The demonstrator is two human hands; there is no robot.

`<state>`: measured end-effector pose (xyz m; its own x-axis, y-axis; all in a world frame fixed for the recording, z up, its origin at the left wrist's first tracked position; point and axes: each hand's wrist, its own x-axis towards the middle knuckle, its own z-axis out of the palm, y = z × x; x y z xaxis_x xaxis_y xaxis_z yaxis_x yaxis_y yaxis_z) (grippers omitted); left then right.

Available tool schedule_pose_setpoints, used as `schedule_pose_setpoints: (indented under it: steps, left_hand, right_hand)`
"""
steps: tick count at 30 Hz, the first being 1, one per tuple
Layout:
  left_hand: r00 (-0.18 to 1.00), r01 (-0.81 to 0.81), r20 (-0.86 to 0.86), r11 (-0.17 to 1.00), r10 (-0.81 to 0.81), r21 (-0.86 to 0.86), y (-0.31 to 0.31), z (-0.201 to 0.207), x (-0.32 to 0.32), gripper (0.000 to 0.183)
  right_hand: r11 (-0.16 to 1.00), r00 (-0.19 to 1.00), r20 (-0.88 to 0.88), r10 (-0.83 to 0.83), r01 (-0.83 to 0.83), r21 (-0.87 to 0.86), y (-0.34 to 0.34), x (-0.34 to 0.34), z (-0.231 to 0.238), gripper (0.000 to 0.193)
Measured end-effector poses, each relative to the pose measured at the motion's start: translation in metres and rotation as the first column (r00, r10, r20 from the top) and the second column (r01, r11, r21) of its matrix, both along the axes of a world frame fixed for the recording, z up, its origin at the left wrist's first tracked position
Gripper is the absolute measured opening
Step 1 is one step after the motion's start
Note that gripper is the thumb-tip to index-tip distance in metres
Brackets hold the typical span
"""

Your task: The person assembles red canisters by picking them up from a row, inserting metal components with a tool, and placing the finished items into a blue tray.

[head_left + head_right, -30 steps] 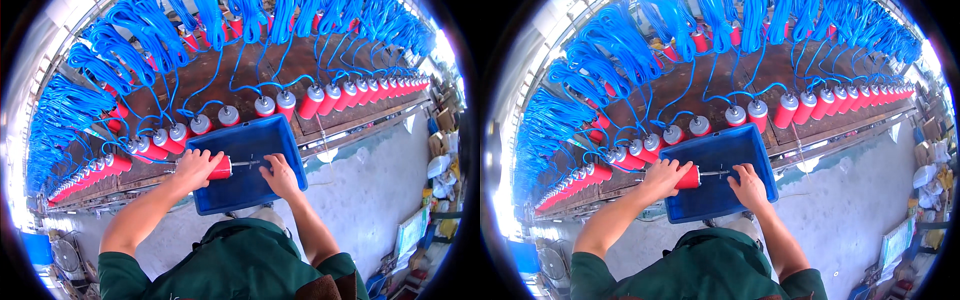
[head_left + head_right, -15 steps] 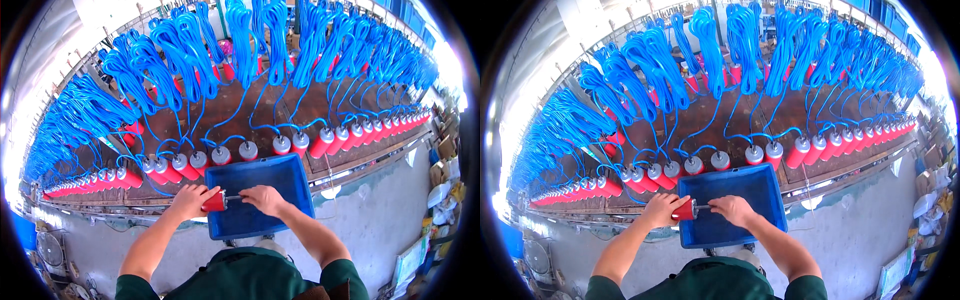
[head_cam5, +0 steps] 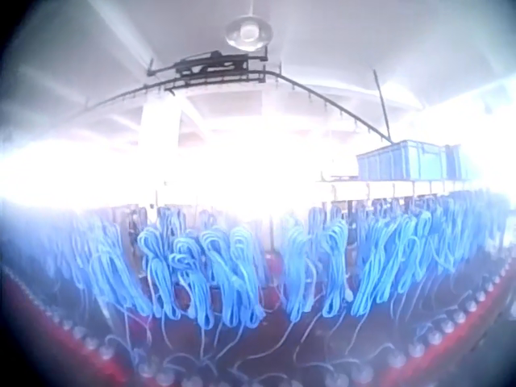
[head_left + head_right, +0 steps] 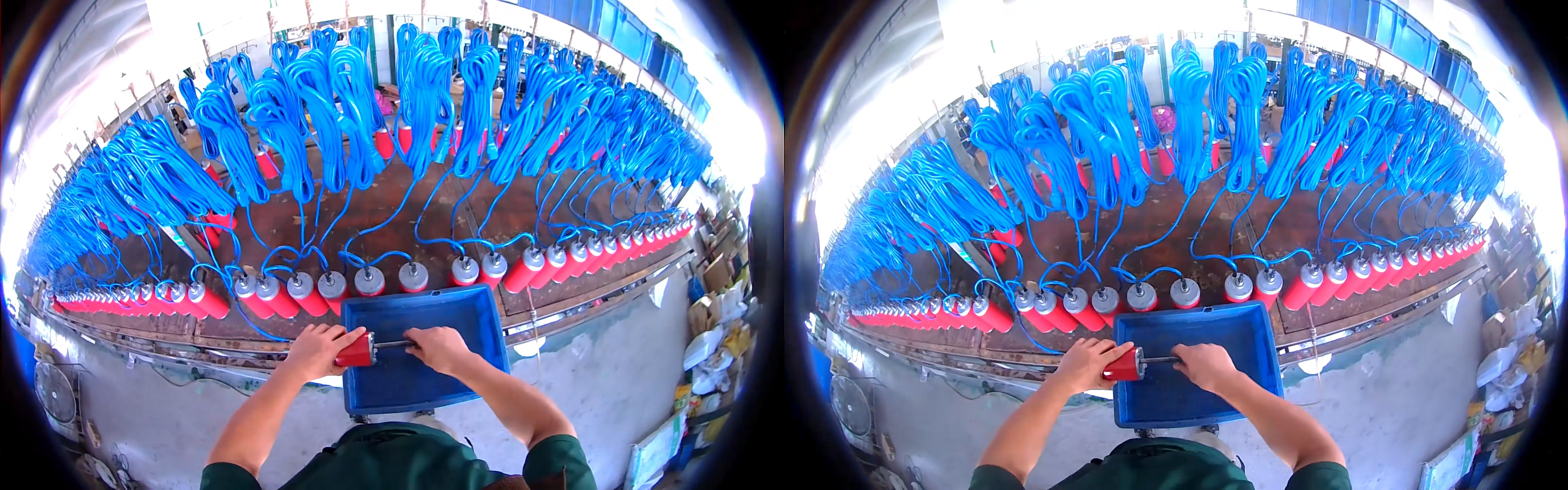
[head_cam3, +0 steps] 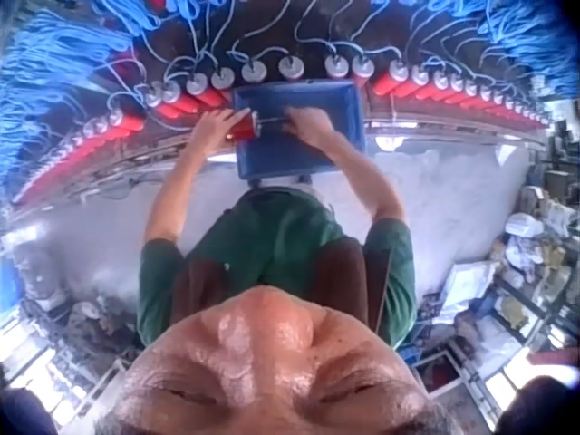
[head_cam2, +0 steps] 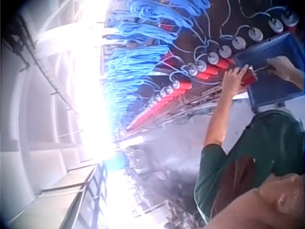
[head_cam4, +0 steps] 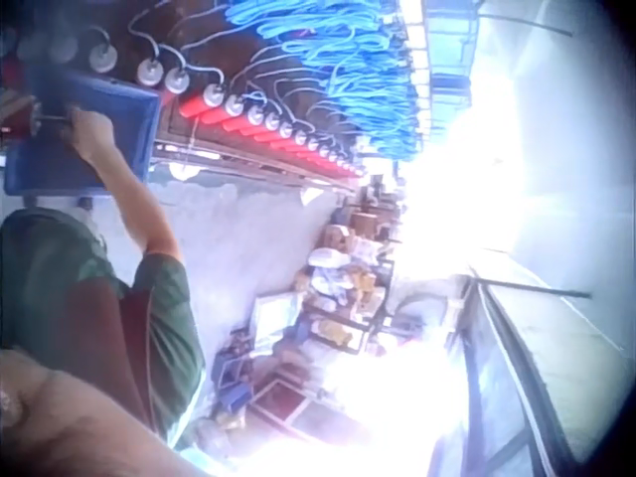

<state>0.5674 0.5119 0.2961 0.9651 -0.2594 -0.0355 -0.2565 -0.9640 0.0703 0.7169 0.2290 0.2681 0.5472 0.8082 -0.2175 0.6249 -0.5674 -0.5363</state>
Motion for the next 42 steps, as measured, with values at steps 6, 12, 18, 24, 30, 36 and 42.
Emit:
schedule_pose_setpoints:
  steps: [6,12,18,24,30,36,42]
  left_hand:
    - [0.999,-0.001,-0.044,0.999,0.003,0.053,-0.003,0.002,0.0,0.1]
    - [1.0,-0.006,-0.001,1.0,0.006,-0.008,0.005,-0.007,-0.005,0.108]
    - [1.0,0.0,0.006,1.0,0.001,-0.02,0.002,-0.002,0.0,0.1]
    - [1.0,-0.008,-0.02,1.0,0.008,-0.012,-0.001,0.002,0.003,0.108]
    - [0.999,-0.012,-0.032,1.0,0.012,-0.018,0.002,-0.005,-0.002,0.112]
    - [0.999,-0.011,0.037,1.0,0.011,-0.017,-0.005,-0.003,-0.002,0.105]
    - [0.999,0.012,0.029,1.0,-0.013,0.014,-0.006,-0.001,-0.002,0.105]
  right_hand:
    - [0.943,0.999,0.051,-0.004,0.021,-0.332,0.006,-0.003,0.031,0.035]
    - [0.93,0.416,-0.88,-0.229,0.36,-0.072,-0.013,0.003,0.001,0.042]
    - [0.825,0.472,-0.88,0.047,0.479,0.301,-0.022,-0.016,-0.009,0.04]
    - [0.863,0.596,-0.8,0.069,0.367,0.348,-0.024,-0.008,0.002,0.053]
    - [0.988,0.987,0.103,0.125,-0.113,-0.108,0.001,-0.003,0.019,0.039]
    - [0.993,0.987,0.156,0.032,-0.013,-0.121,0.001,-0.015,0.021,0.023]
    - [0.989,0.938,-0.331,0.099,-0.129,-0.069,0.023,0.0,0.032,0.043]
